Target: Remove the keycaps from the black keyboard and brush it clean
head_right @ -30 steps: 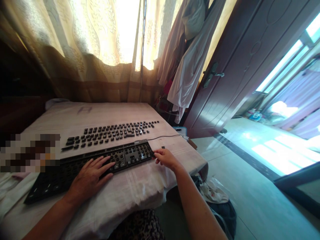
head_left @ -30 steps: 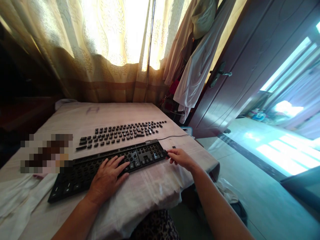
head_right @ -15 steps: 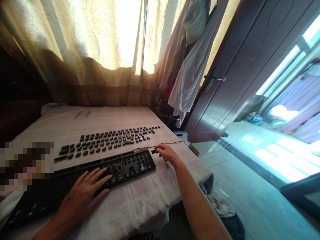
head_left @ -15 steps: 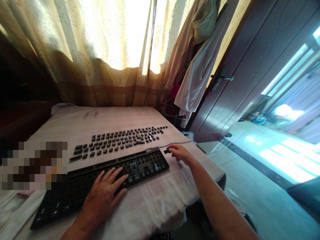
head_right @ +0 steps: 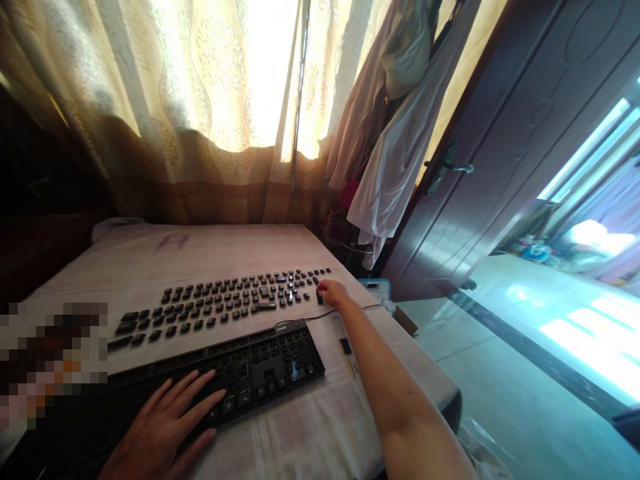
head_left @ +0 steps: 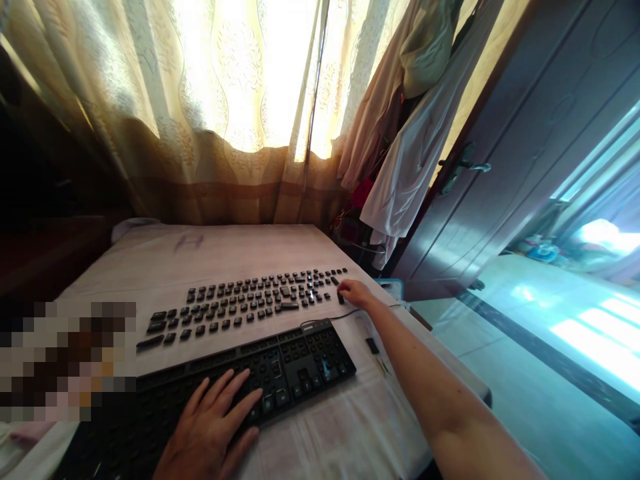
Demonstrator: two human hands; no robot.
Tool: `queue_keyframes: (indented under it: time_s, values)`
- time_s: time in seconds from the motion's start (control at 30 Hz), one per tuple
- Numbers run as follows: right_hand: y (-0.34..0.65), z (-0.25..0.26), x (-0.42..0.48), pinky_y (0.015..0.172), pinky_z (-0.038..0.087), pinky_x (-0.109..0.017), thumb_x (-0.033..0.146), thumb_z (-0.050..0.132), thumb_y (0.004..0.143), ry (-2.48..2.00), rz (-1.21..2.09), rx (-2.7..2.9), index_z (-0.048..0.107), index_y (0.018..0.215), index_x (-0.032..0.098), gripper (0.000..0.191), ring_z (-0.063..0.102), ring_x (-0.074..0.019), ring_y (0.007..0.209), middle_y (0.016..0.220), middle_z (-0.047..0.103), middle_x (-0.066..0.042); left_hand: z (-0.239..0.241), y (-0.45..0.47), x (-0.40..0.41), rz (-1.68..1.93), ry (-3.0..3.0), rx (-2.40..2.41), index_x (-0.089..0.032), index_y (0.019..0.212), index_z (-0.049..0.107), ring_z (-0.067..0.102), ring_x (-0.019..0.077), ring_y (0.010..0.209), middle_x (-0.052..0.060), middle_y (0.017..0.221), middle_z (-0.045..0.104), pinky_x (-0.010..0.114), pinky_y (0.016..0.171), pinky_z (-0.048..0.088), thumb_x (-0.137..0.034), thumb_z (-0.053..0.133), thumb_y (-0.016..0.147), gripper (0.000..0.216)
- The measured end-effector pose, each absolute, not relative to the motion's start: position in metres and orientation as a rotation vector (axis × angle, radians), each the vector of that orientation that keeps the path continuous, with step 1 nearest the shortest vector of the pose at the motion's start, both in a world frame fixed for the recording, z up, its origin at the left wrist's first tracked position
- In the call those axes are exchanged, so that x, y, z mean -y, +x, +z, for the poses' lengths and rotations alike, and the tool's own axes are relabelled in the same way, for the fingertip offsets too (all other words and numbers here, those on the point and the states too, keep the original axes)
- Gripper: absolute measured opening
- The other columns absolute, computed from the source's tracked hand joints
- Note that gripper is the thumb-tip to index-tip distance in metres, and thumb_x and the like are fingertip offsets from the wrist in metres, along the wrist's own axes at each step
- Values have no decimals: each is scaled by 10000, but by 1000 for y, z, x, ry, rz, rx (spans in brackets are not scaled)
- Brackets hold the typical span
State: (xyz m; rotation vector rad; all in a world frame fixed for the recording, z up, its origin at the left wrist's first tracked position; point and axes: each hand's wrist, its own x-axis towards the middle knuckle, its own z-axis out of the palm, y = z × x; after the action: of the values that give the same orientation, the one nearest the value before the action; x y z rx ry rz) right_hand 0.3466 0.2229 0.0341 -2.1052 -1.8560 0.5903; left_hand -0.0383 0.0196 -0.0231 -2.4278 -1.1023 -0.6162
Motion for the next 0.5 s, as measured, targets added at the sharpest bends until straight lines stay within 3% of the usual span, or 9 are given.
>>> queue_keyframes:
  time_s: [0.3, 0.43, 0.5]
  values:
    - [349, 19, -210, 907, 581, -456, 360, 635, 990, -2242, 427, 1858, 610, 1284, 182, 345, 663, -240, 1083, 1300, 632, -99, -28, -41, -24, -582, -2423, 1057, -406, 1346, 634, 692, 272, 1164, 1, 1364, 691, 414, 947, 523, -532, 596, 914, 452]
    - [341, 18, -206, 960, 551, -435, 309, 680, 958, -2284, 356, 1857, 642, 1221, 166, 301, 674, -237, 1056, 1103, 711, -83, -30, -43, -24, -614, -2457, 1073, -412, 1369, 615, 675, 268, 1189, 0, 1381, 680, 400, 984, 501, -535, 597, 918, 467]
    - [337, 19, -207, 967, 547, -429, 303, 672, 963, -2289, 324, 1862, 651, 1204, 170, 276, 673, -234, 1060, 1098, 714, -83, -28, -43, -23, -607, -2448, 1069, -409, 1365, 619, 677, 268, 1185, 2, 1380, 681, 402, 978, 503, -526, 598, 919, 461]
